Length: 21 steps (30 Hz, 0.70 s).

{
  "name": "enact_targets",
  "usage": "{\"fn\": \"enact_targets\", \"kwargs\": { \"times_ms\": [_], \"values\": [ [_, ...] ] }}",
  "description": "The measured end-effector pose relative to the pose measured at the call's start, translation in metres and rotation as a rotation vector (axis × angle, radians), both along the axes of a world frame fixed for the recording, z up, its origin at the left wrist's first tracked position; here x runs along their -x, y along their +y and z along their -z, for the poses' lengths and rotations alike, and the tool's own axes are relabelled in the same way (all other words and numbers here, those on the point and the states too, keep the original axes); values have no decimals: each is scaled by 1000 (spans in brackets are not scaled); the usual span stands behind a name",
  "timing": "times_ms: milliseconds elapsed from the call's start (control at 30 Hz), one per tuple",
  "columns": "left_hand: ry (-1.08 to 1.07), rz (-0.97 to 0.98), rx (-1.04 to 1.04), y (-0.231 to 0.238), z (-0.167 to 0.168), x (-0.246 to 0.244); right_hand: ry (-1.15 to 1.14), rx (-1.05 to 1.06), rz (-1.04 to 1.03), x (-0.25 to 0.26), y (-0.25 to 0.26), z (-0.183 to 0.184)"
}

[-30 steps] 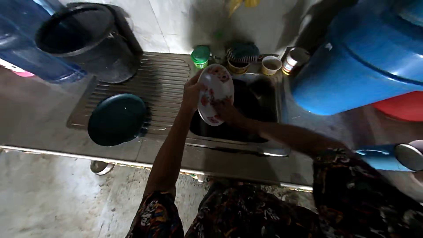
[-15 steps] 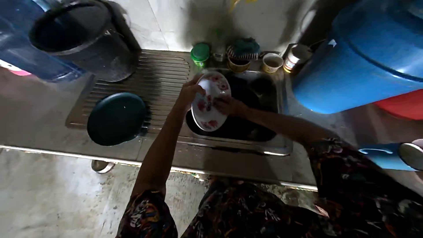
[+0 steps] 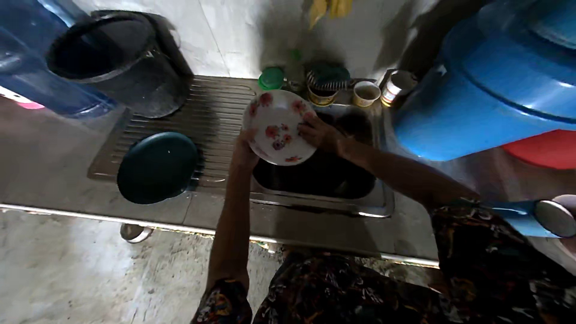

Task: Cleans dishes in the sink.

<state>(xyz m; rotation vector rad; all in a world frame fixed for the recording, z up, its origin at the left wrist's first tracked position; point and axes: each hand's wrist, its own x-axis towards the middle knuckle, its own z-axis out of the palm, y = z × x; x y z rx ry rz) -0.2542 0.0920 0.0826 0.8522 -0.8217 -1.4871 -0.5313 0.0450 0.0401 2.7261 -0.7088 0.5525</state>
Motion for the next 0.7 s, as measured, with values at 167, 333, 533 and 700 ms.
{"fn": "enact_targets", "kwargs": {
  "times_ms": [167, 333, 533, 700],
  "values": [
    [8, -395, -223, 31, 29, 54, -158, -186, 162, -45, 32, 31],
    [-109, -460, -151, 21, 22, 68, -497, -599, 103, -110, 94, 12],
    [-236, -258, -143, 24, 20, 27, 241, -478, -16, -10, 20, 33],
    [-287, -82, -225, 23, 13, 33, 289, -330, -161, 8, -54, -58]
  ]
}}
